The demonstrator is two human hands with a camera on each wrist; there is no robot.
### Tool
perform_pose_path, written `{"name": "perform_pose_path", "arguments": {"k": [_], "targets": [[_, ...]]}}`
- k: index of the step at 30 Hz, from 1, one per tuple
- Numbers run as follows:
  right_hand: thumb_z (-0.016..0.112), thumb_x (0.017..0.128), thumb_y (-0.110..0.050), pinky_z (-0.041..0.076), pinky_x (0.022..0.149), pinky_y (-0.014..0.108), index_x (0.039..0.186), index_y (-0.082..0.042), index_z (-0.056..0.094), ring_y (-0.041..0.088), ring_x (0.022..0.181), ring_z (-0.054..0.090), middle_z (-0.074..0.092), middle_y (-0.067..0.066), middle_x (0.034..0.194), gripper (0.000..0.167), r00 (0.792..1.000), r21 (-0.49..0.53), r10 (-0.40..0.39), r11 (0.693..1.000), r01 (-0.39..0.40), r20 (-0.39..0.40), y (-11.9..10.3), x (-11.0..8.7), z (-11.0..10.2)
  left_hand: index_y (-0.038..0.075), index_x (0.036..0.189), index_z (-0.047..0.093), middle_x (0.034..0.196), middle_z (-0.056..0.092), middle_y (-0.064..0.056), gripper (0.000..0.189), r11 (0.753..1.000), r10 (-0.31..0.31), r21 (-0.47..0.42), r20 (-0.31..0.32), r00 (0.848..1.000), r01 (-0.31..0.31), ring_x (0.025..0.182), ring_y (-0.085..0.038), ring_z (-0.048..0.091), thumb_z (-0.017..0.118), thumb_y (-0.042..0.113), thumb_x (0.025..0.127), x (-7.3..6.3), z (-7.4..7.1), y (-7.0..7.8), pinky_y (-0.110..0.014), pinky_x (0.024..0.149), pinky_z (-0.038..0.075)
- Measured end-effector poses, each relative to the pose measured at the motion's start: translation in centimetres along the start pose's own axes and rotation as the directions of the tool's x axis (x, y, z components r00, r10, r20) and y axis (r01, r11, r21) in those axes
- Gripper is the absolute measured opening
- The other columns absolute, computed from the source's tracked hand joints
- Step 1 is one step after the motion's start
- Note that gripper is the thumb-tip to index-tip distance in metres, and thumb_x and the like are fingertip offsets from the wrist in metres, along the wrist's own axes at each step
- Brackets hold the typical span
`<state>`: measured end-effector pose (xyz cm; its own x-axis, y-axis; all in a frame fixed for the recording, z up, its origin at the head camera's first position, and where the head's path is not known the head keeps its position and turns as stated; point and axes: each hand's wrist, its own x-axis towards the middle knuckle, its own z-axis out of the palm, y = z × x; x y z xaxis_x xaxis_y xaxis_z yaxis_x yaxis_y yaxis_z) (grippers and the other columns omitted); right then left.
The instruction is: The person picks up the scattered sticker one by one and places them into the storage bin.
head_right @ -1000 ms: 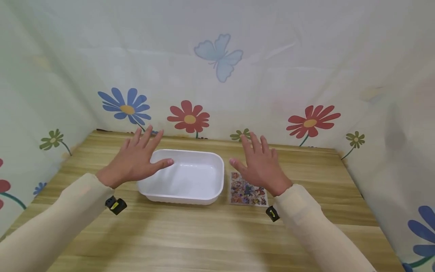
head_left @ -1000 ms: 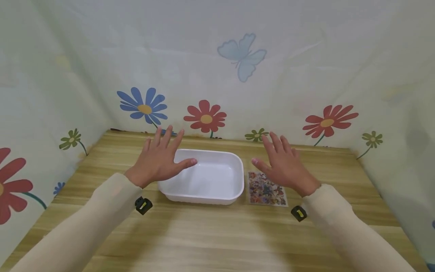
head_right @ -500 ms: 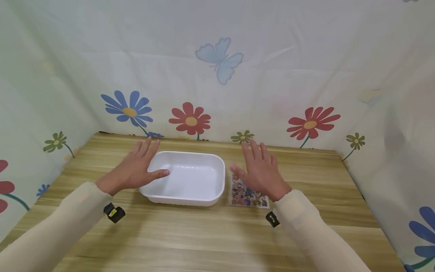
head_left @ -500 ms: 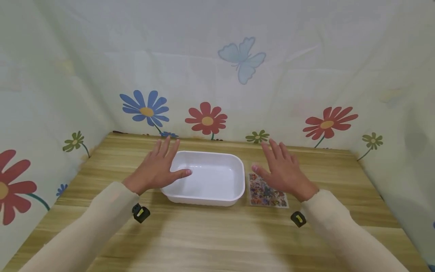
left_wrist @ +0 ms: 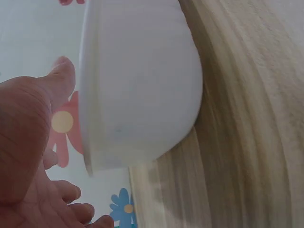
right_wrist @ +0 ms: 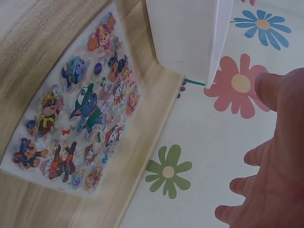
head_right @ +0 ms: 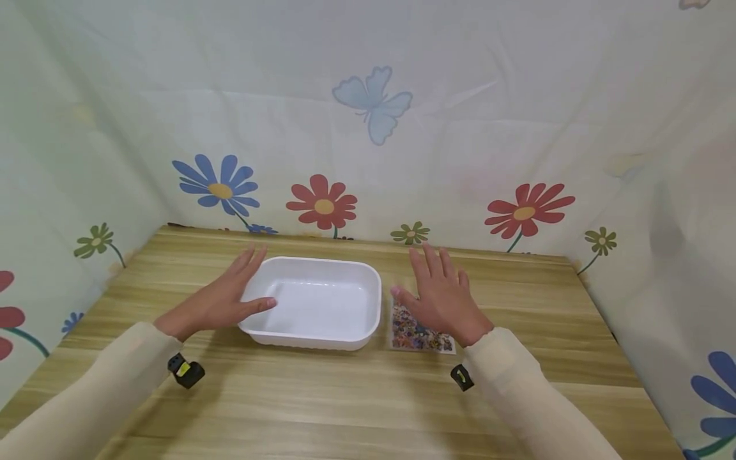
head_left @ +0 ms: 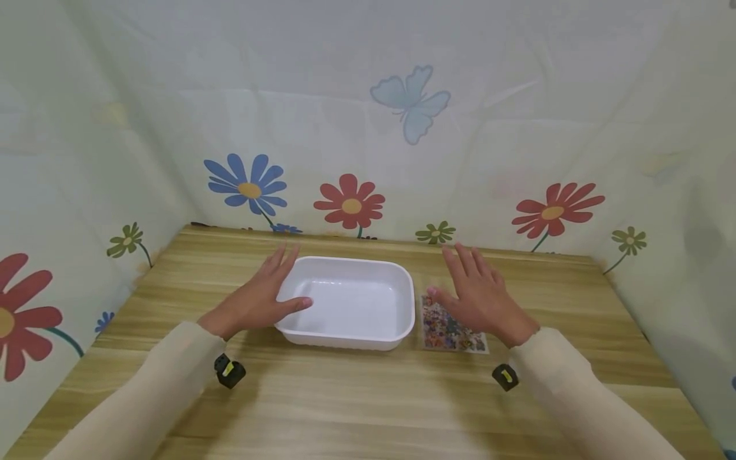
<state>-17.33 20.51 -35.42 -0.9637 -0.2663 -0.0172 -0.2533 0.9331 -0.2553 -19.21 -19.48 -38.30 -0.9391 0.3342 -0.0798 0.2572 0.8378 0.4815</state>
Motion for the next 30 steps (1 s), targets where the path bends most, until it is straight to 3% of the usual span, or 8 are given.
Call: {"name": "perform_pose_path", "arguments": {"k": [10, 21, 30], "targets": [[0.05, 0.105, -0.056, 0.013, 0.118, 0.082, 0.168, -0.01, 0.013, 0.053, 0.159, 0.006, 0.003, 0.021, 0.175, 0.086, 1.0, 0.009, 0.013, 1.0, -0.013, 0.012, 0.5, -0.5, 0.2, 0.013, 0.169, 0.01, 0.174, 0.003, -0.026, 0.099, 0.998, -0.015, -0.065, 0.023, 1.0, 0.016, 0.157, -0.053, 0.017, 0.065, 0.055, 0.098, -0.1, 0.9, -1.4, -0.074, 0.118, 0.027], [0.052, 0.104, -0.056, 0.016, 0.117, 0.083, 0.167, -0.009, 0.016, 0.053, 0.158, 0.009, 0.007, 0.022, 0.174, 0.087, 1.0, 0.017, 0.007, 1.0, -0.007, 0.014, 1.1, -0.8, 0.2, 0.014, 0.169, 0.009, 0.175, 0.009, -0.021, 0.092, 0.988, -0.013, -0.153, 0.056, 0.998, 0.021, 0.159, -0.05, 0.016, 0.063, 0.046, 0.102, -0.2, 1.3, -2.3, -0.068, 0.122, 0.024], [0.053, 0.105, -0.051, 0.017, 0.118, 0.081, 0.167, -0.008, 0.016, 0.053, 0.158, 0.011, 0.011, 0.024, 0.173, 0.084, 1.0, 0.032, 0.008, 0.999, -0.009, 0.016, 1.5, -1.0, 0.5, 0.019, 0.17, 0.006, 0.174, 0.013, -0.021, 0.083, 0.968, -0.036, -0.242, 0.1, 0.994, 0.06, 0.156, -0.05, 0.026, 0.055, 0.042, 0.107, -0.4, 1.4, -3.2, -0.064, 0.12, 0.034]]}}
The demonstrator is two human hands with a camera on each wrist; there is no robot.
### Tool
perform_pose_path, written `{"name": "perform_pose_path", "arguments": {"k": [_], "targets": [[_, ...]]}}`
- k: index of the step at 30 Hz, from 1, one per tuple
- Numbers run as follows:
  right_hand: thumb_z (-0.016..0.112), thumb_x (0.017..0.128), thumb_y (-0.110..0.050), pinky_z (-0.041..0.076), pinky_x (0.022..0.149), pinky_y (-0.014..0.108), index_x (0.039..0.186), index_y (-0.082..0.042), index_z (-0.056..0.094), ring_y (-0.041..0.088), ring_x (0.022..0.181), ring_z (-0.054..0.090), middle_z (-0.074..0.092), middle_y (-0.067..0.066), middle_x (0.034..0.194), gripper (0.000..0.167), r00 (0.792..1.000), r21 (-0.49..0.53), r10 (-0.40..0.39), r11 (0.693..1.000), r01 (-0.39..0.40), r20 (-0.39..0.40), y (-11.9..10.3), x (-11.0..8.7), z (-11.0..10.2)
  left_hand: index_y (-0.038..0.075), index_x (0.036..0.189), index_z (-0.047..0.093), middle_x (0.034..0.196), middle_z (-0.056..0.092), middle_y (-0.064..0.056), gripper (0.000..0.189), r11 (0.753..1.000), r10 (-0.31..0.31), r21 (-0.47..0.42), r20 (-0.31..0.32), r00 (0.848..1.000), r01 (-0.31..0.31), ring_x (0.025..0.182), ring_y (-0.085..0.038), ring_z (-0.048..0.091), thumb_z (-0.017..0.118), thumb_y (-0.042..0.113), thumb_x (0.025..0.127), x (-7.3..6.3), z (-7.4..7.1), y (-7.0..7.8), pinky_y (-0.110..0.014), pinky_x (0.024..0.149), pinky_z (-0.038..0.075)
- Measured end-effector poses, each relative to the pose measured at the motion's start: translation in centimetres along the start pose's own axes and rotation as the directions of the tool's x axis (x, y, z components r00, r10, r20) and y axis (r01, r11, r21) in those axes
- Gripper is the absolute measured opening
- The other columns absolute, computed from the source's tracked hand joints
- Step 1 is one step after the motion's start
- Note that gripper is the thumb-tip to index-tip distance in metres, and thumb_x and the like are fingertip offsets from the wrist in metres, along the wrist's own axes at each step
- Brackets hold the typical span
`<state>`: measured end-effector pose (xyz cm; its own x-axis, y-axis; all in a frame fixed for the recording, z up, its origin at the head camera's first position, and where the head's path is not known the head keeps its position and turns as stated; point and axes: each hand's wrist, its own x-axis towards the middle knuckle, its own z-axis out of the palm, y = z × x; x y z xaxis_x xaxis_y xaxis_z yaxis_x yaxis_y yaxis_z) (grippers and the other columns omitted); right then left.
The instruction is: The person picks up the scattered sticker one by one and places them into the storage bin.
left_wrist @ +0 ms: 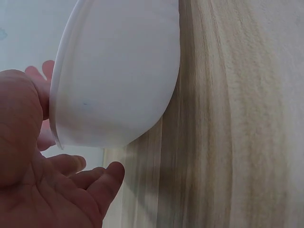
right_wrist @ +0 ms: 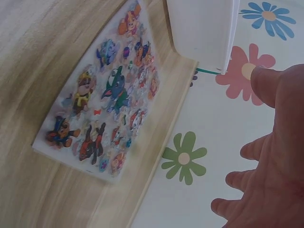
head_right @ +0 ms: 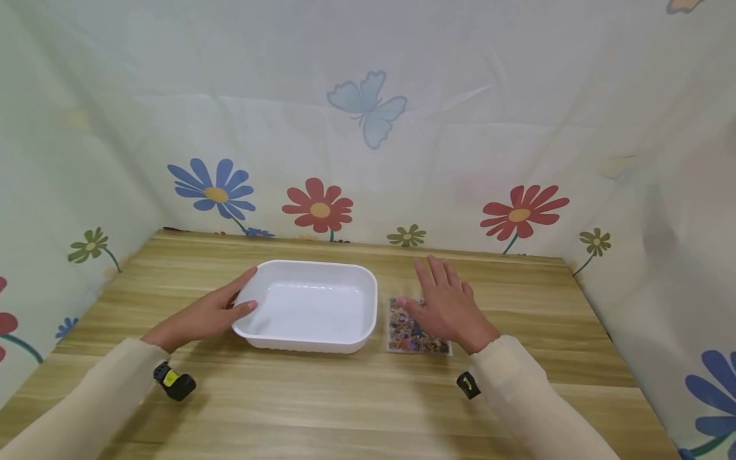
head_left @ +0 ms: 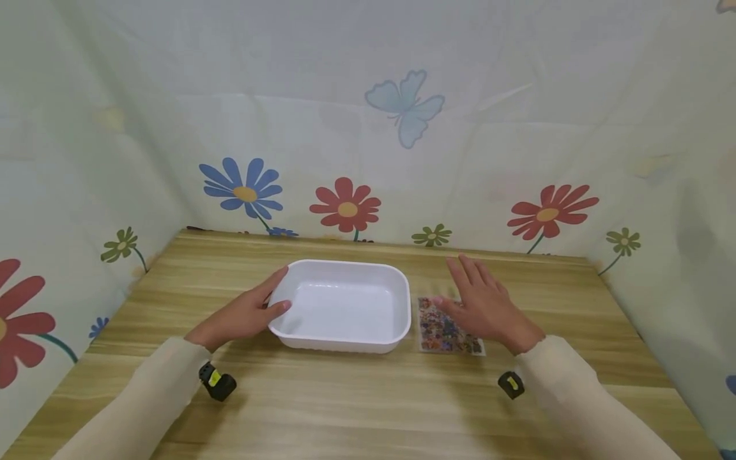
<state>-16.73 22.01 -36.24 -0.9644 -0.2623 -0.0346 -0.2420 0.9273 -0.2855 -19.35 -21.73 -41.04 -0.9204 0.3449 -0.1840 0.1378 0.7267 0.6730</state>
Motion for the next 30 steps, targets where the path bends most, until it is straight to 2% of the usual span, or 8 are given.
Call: {"name": "perform_pose_path", "arguments": {"k": [7, 19, 24, 30], "targets": [[0.054, 0.105, -0.05, 0.022, 0.116, 0.081, 0.167, -0.007, 0.016, 0.055, 0.157, 0.012, 0.012, 0.025, 0.173, 0.084, 1.0, 0.003, -0.014, 1.0, 0.014, 0.006, 0.7, 0.0, 0.4, 0.02, 0.169, 0.007, 0.174, 0.012, -0.022, 0.08, 0.997, -0.009, -0.072, 0.011, 1.0, 0.01, 0.157, -0.05, 0.021, 0.053, 0.044, 0.108, -0.3, 0.1, -0.3, -0.062, 0.12, 0.032], [0.054, 0.105, -0.049, 0.022, 0.117, 0.08, 0.166, -0.004, 0.018, 0.056, 0.157, 0.01, 0.01, 0.027, 0.172, 0.083, 0.999, 0.012, -0.002, 1.0, 0.001, 0.047, 2.1, 0.0, 0.7, 0.027, 0.169, 0.008, 0.175, 0.007, -0.017, 0.077, 0.983, -0.057, -0.174, 0.008, 0.998, 0.057, 0.159, -0.048, 0.016, 0.05, 0.047, 0.108, 0.2, 0.3, -0.8, -0.061, 0.122, 0.029], [0.057, 0.105, -0.046, 0.025, 0.117, 0.078, 0.165, -0.003, 0.022, 0.056, 0.156, 0.015, 0.013, 0.028, 0.172, 0.081, 0.999, 0.011, -0.013, 1.0, 0.013, 0.05, 2.7, -0.2, 1.2, 0.031, 0.169, 0.007, 0.176, 0.005, -0.016, 0.077, 0.977, -0.072, -0.2, 0.016, 0.997, 0.074, 0.159, -0.05, 0.015, 0.05, 0.05, 0.107, 0.1, 0.4, -0.8, -0.061, 0.12, 0.032], [0.059, 0.104, -0.044, 0.026, 0.119, 0.075, 0.164, -0.004, 0.025, 0.055, 0.156, 0.017, 0.017, 0.028, 0.171, 0.08, 0.997, 0.038, 0.003, 0.999, -0.006, 0.08, 3.5, -0.2, 1.8, 0.033, 0.169, 0.007, 0.177, 0.004, -0.013, 0.076, 0.979, -0.058, -0.198, 0.007, 0.998, 0.059, 0.159, -0.049, 0.014, 0.048, 0.052, 0.108, 0.1, 0.7, -0.8, -0.061, 0.119, 0.032]]}}
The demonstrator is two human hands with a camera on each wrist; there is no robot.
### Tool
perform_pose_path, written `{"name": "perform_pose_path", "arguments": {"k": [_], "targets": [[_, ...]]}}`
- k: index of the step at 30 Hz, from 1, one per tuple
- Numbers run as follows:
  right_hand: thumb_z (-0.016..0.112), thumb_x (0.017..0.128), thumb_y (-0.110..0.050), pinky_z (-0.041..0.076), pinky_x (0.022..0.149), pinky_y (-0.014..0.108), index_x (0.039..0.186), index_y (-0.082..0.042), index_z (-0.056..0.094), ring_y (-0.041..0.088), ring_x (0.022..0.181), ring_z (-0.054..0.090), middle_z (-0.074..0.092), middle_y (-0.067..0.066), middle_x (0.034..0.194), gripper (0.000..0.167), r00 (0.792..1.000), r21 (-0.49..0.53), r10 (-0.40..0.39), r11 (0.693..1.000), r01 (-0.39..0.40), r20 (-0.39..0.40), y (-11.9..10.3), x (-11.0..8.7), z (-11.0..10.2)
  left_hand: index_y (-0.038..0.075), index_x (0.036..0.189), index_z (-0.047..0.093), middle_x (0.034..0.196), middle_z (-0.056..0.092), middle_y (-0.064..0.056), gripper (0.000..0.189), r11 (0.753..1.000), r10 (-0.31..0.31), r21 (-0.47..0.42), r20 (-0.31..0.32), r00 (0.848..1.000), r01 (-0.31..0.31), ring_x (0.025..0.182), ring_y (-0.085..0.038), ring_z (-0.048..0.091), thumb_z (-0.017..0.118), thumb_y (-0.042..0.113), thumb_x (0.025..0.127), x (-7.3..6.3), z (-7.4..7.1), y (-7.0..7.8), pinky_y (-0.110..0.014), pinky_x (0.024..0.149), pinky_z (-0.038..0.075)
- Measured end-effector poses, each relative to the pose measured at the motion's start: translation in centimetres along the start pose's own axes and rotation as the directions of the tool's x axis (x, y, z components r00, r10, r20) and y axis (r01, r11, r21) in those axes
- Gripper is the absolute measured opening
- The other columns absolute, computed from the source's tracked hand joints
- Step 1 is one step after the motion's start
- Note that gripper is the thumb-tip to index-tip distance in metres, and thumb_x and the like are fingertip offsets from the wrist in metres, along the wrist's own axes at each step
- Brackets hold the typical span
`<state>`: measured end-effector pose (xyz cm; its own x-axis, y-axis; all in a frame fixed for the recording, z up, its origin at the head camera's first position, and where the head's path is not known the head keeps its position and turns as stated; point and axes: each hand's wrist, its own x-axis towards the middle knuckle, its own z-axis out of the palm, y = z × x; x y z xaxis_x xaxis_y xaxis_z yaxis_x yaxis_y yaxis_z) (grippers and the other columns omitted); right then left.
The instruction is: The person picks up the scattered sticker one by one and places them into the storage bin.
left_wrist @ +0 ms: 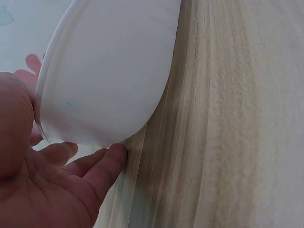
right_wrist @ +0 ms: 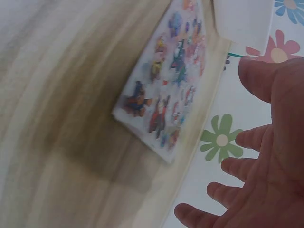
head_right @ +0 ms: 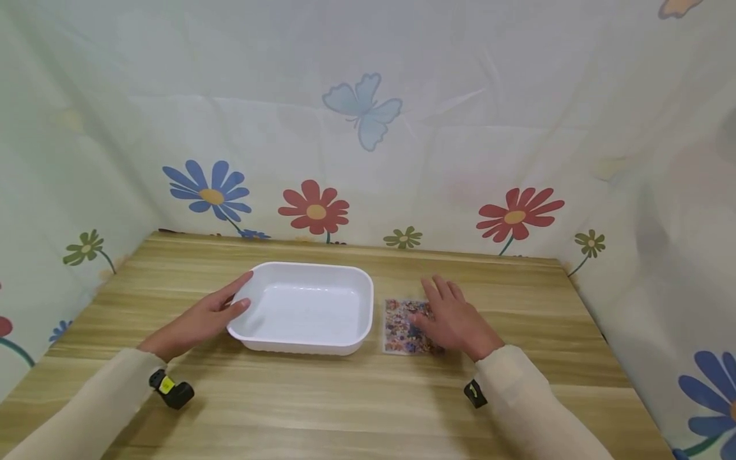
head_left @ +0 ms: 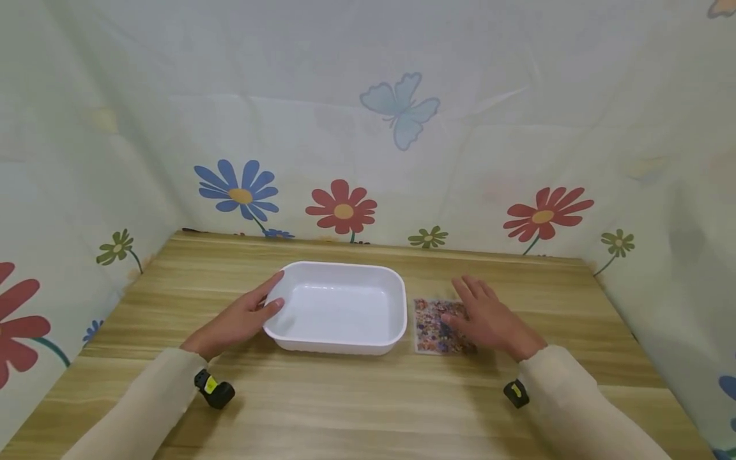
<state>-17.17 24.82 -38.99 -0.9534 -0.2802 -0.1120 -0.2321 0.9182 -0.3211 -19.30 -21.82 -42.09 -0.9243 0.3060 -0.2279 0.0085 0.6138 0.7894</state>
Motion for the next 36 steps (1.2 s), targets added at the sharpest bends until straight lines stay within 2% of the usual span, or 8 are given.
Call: {"name": "perform_pose_path", "arguments": {"k": [9, 21, 31, 36], "targets": [[0.063, 0.103, -0.038, 0.029, 0.121, 0.07, 0.161, 0.002, 0.031, 0.055, 0.153, 0.026, 0.024, 0.032, 0.167, 0.077, 0.999, 0.014, -0.018, 1.0, 0.017, 0.031, 0.7, 0.1, 0.7, 0.032, 0.169, 0.006, 0.176, 0.005, -0.014, 0.075, 1.0, 0.003, 0.013, -0.015, 1.0, -0.003, 0.159, -0.05, 0.014, 0.048, 0.049, 0.109, 0.0, 0.1, 0.0, -0.062, 0.119, 0.031], [0.067, 0.101, -0.034, 0.031, 0.122, 0.065, 0.16, 0.001, 0.034, 0.05, 0.153, 0.032, 0.028, 0.028, 0.167, 0.076, 0.994, 0.016, 0.039, 0.999, -0.041, 0.106, 1.2, 0.3, 1.7, 0.036, 0.168, 0.005, 0.176, 0.006, -0.014, 0.077, 1.0, -0.021, 0.018, -0.02, 1.0, 0.022, 0.159, -0.05, 0.013, 0.048, 0.054, 0.107, -0.1, 0.3, -0.7, -0.064, 0.12, 0.029], [0.072, 0.098, -0.028, 0.039, 0.118, 0.061, 0.153, 0.004, 0.045, 0.047, 0.144, 0.047, 0.047, 0.027, 0.157, 0.069, 0.997, -0.041, 0.027, 0.999, -0.024, 0.075, 0.8, -0.3, 1.5, 0.034, 0.169, 0.006, 0.176, 0.008, -0.015, 0.076, 1.0, -0.005, 0.02, -0.023, 1.0, 0.005, 0.159, -0.049, 0.015, 0.048, 0.052, 0.108, 0.0, 0.3, -0.3, -0.063, 0.12, 0.029], [0.077, 0.094, -0.026, 0.045, 0.114, 0.059, 0.147, 0.004, 0.052, 0.043, 0.136, 0.057, 0.058, 0.025, 0.147, 0.065, 0.998, -0.036, 0.036, 0.999, -0.035, 0.047, 0.8, -0.3, 1.7, 0.033, 0.169, 0.006, 0.176, 0.007, -0.016, 0.077, 1.0, 0.0, 0.025, -0.018, 1.0, 0.0, 0.159, -0.049, 0.014, 0.048, 0.053, 0.107, -0.1, 0.2, -0.3, -0.063, 0.12, 0.028]]}}
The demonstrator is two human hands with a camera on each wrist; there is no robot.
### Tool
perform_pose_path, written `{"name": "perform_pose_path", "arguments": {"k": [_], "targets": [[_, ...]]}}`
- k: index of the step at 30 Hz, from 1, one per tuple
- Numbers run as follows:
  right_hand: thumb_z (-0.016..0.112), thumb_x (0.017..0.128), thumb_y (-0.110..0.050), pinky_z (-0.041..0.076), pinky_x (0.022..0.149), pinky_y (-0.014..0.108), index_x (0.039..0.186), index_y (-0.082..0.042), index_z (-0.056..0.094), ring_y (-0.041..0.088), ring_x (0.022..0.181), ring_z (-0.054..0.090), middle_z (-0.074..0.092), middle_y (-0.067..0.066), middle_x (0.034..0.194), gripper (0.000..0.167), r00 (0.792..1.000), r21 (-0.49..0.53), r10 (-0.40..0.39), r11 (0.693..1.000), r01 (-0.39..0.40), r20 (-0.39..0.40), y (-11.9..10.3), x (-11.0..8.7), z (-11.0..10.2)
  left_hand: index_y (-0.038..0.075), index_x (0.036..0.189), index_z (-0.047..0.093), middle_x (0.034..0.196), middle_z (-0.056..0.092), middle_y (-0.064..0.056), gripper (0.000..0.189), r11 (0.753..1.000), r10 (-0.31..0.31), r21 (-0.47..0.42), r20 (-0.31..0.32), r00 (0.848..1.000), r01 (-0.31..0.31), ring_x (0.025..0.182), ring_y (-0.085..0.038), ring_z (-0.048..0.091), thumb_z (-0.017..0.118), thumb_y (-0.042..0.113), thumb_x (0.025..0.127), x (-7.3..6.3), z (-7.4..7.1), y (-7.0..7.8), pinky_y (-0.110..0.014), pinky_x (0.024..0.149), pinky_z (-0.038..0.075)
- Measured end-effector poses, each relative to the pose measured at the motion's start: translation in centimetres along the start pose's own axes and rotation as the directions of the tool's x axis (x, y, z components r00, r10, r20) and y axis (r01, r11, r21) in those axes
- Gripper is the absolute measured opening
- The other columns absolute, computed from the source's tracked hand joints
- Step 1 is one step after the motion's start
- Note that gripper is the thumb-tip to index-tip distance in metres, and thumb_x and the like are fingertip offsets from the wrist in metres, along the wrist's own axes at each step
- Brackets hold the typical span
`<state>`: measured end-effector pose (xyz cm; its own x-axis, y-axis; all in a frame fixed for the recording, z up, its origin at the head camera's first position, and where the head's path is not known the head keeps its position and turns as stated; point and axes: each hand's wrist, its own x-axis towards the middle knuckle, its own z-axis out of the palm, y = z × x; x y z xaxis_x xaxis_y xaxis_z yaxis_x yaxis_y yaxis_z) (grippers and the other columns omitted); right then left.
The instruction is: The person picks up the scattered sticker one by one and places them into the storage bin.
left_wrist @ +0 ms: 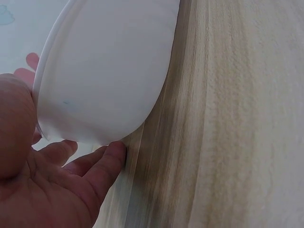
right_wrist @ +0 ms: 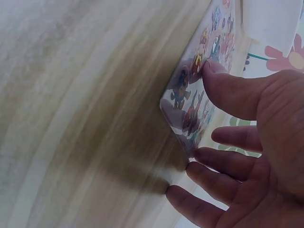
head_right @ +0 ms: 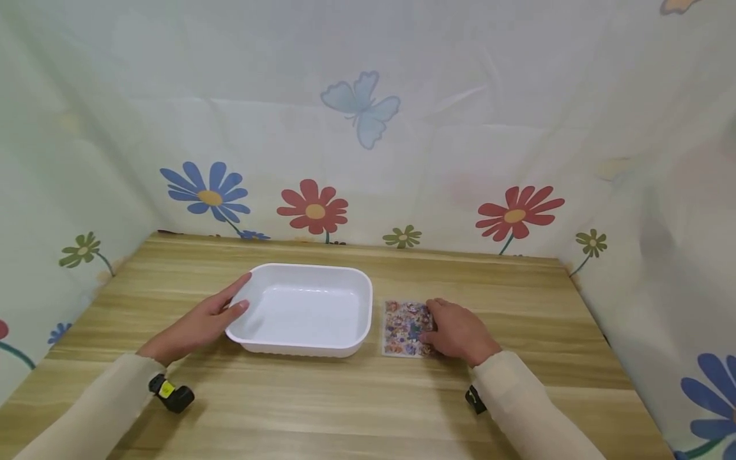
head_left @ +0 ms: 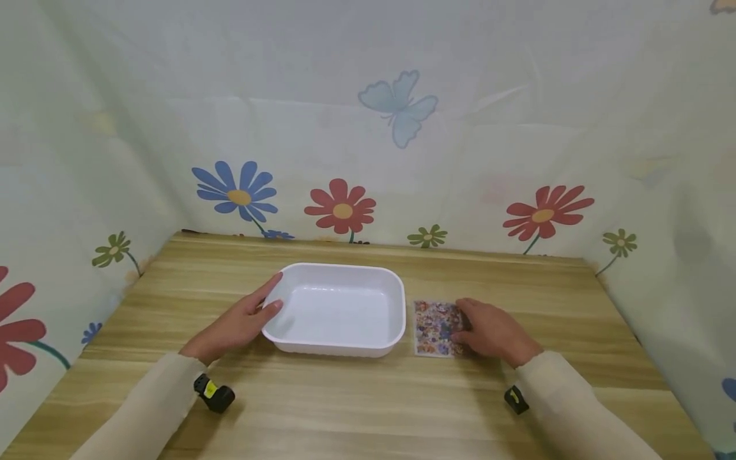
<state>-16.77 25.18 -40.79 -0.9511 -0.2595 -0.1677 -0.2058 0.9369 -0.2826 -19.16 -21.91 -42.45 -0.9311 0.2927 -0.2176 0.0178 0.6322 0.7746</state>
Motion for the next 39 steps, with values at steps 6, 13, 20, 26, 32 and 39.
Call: {"name": "perform_pose_path", "arguments": {"k": [6, 13, 20, 26, 32, 39], "targets": [[0.081, 0.091, -0.027, 0.05, 0.108, 0.058, 0.144, 0.003, 0.056, 0.039, 0.126, 0.064, 0.066, 0.023, 0.137, 0.066, 0.999, -0.006, 0.031, 1.0, -0.031, -0.015, -0.1, 0.6, -0.1, 0.034, 0.168, 0.008, 0.176, 0.008, -0.015, 0.075, 1.0, 0.021, 0.004, -0.021, 1.0, -0.021, 0.159, -0.05, 0.015, 0.047, 0.052, 0.108, -0.1, 0.0, -0.3, -0.064, 0.119, 0.03], [0.082, 0.09, -0.023, 0.05, 0.108, 0.058, 0.143, 0.007, 0.056, 0.038, 0.124, 0.064, 0.068, 0.021, 0.13, 0.067, 0.999, -0.003, 0.016, 1.0, -0.016, -0.035, -0.3, 1.2, -0.6, 0.035, 0.168, 0.007, 0.176, 0.007, -0.014, 0.074, 1.0, 0.011, 0.006, -0.012, 1.0, -0.011, 0.159, -0.049, 0.014, 0.048, 0.05, 0.108, -0.2, 0.1, -0.2, -0.064, 0.119, 0.03], [0.086, 0.086, -0.022, 0.056, 0.089, 0.048, 0.121, 0.005, 0.069, 0.028, 0.095, 0.062, 0.066, 0.017, 0.107, 0.048, 0.997, -0.099, -0.064, 0.993, 0.06, -0.04, 0.1, 2.2, -0.9, 0.036, 0.168, 0.006, 0.176, 0.008, -0.014, 0.073, 1.0, 0.021, 0.017, -0.022, 1.0, -0.021, 0.159, -0.049, 0.015, 0.047, 0.048, 0.109, -0.1, -0.2, -0.1, -0.063, 0.119, 0.031], [0.087, 0.085, -0.024, 0.055, 0.084, 0.044, 0.117, 0.004, 0.068, 0.026, 0.093, 0.059, 0.063, 0.015, 0.104, 0.047, 0.999, -0.074, -0.044, 0.996, 0.043, -0.005, 0.7, 2.9, -1.3, 0.035, 0.168, 0.006, 0.176, 0.008, -0.014, 0.073, 1.0, 0.017, 0.014, -0.022, 1.0, -0.017, 0.159, -0.049, 0.015, 0.047, 0.048, 0.109, 0.0, -0.2, 0.0, -0.063, 0.119, 0.031], [0.089, 0.083, -0.025, 0.052, 0.082, 0.042, 0.112, 0.0, 0.063, 0.025, 0.093, 0.054, 0.059, 0.012, 0.103, 0.047, 1.0, -0.024, -0.008, 1.0, 0.008, 0.024, 1.0, 3.4, -1.4, 0.033, 0.169, 0.005, 0.176, 0.008, -0.015, 0.073, 1.0, 0.004, 0.017, -0.017, 1.0, -0.003, 0.159, -0.048, 0.015, 0.046, 0.047, 0.11, 0.1, 0.1, -0.2, -0.063, 0.121, 0.029], [0.089, 0.082, -0.018, 0.054, 0.081, 0.043, 0.112, 0.001, 0.061, 0.025, 0.09, 0.058, 0.062, 0.013, 0.1, 0.045, 0.998, 0.002, -0.058, 0.998, 0.058, -0.005, 1.3, 3.7, -1.3, 0.033, 0.169, 0.005, 0.176, 0.008, -0.015, 0.072, 1.0, 0.015, 0.015, -0.021, 1.0, -0.015, 0.159, -0.048, 0.015, 0.046, 0.046, 0.11, 0.2, 0.2, -0.3, -0.062, 0.12, 0.03]]}}
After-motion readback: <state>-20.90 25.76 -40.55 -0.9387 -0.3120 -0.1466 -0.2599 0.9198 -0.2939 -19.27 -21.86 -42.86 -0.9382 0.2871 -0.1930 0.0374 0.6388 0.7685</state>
